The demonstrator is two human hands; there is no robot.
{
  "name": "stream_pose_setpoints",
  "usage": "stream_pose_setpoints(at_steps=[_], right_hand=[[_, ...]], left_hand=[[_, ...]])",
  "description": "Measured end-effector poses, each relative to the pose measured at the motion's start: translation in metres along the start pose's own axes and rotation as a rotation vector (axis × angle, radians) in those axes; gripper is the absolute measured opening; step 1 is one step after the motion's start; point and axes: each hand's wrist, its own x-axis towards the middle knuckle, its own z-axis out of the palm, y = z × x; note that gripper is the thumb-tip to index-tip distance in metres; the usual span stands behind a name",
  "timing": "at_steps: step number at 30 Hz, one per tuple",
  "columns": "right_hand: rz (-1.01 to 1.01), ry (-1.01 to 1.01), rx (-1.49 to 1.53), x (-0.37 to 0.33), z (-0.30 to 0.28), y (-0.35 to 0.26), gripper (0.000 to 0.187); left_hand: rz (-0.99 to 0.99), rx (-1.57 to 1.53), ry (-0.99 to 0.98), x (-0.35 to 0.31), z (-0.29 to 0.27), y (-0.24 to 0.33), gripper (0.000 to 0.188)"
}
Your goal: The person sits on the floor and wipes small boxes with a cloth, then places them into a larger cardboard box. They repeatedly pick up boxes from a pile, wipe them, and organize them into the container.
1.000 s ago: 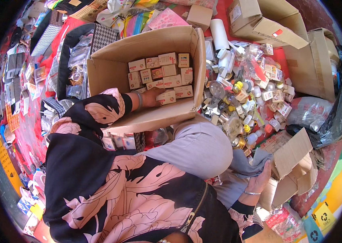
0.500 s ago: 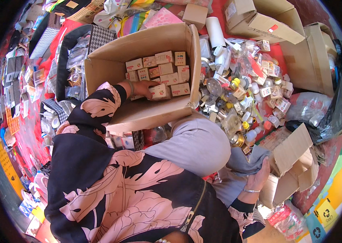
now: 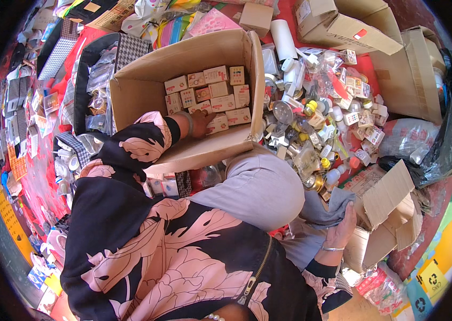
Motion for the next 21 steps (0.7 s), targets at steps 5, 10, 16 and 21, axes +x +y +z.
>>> stream_pose_setpoints(at_steps=[5,10,16,21], right_hand=[[0.037,-0.011,0.013,0.003,-0.007,0.007,0.035],[0.028,-0.045,0.002,0.001,-0.003,0.003,0.033],[0.034,-0.027,-0.028,-0.004,0.005,0.003,0.033],[0.021,-0.008,-0.009,-0.006,0.006,0.004,0.032]], left_hand=[[-0.074,0.063,-0.431,0.014,-0.035,-0.004,0.068],[0.009,-0.137,-0.226,0.021,0.014,-0.034,0.066],[-0.078,-0.334,-0.094,0.042,0.035,-0.048,0.063],[0.023,-0.139,-0.015,0.056,0.047,-0.045,0.054]])
